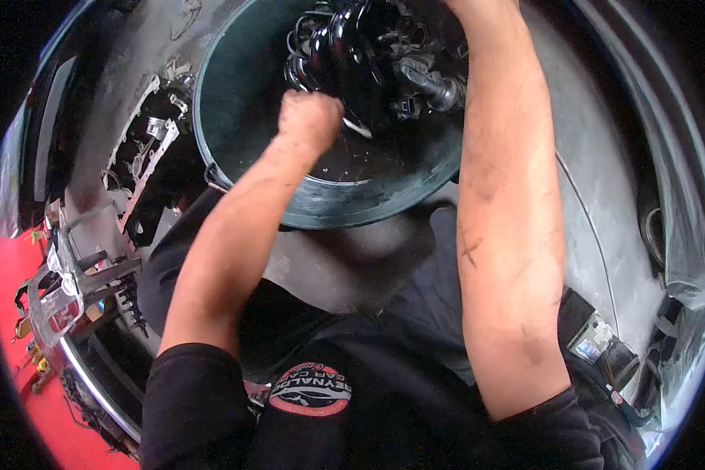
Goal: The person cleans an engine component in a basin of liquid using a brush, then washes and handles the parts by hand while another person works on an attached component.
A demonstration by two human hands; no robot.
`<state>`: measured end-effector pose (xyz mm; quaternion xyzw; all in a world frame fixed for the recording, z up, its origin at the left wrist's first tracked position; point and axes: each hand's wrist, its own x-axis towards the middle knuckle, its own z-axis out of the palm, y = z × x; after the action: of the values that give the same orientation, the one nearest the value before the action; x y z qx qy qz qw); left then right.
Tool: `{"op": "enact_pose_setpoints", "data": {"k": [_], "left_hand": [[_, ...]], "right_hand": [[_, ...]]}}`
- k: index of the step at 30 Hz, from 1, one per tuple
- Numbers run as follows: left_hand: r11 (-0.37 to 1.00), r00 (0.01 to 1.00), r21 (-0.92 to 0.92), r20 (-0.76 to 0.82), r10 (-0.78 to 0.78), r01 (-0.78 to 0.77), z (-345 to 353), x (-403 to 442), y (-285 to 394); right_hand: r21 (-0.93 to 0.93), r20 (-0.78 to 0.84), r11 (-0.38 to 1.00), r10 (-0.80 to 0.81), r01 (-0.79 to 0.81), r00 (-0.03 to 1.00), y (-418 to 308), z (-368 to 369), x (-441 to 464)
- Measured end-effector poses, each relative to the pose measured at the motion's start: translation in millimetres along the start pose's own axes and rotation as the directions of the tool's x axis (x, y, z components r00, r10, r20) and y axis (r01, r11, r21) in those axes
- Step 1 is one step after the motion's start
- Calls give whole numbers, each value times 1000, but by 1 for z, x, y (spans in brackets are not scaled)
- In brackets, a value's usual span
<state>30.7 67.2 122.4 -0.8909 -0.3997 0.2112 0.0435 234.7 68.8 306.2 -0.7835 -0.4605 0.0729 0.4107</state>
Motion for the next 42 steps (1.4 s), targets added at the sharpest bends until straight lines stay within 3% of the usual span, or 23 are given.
{"op": "enact_pose_setpoints", "data": {"k": [2,4,7,12,14,15,16,21,24,30,32,34,36,38,39,40,41,42], "left_hand": [[983,980,-182,197,3,33,26,5,24],[973,949,-223,290,126,-61,75,4,51],[947,910,-315,408,72,66,94,-15,49],[861,826,-218,462,-323,459,115,-25,-27],[923,806,-120,535,-251,366,138,-26,-27],[941,788,-147,593,-163,305,172,-19,-20],[906,767,-224,624,-150,359,161,-22,0],[889,890,-406,456,-4,212,143,-13,20],[867,955,-445,278,-107,226,61,-28,17],[851,993,-513,42,-107,113,86,-19,8],[843,952,-470,267,-147,262,87,-18,7],[823,858,-376,456,-236,426,137,-13,-1],[713,809,-454,520,-274,534,167,-20,-7],[570,712,-523,682,-166,634,188,-7,1],[583,808,-654,589,-8,482,173,-15,10],[256,783,-762,622,30,596,152,-18,32],[-101,754,-748,653,67,656,133,-21,54],[-718,601,-329,784,155,613,119,-12,81]], "right_hand": [[-7,-2,1000,-3,3,1000,1,0,-1],[-3,-4,1000,-21,21,1000,2,-1,-3],[15,-5,999,-28,28,1000,4,0,-5],[33,21,998,48,-48,999,-2,-2,-3],[22,31,999,33,-34,999,-4,-5,-4],[23,20,999,33,-33,999,-4,-5,-2],[20,15,999,34,-35,999,-3,-3,-2],[-4,-30,999,-44,43,999,9,6,4],[-3,-12,1000,-19,19,1000,5,1,3],[-21,-40,999,-29,29,999,14,6,9],[-15,-19,1000,-7,7,1000,9,3,4],[2,5,1000,11,-11,1000,-2,-3,0],[-38,-44,999,-21,19,999,2,6,6],[-66,-45,998,-28,25,999,7,8,5],[-64,-34,997,-37,35,999,6,7,4],[-58,-26,997,-52,50,998,3,6,4],[-45,-25,998,-50,49,998,3,6,4],[-60,-21,997,-59,58,998,0,7,3]]}}
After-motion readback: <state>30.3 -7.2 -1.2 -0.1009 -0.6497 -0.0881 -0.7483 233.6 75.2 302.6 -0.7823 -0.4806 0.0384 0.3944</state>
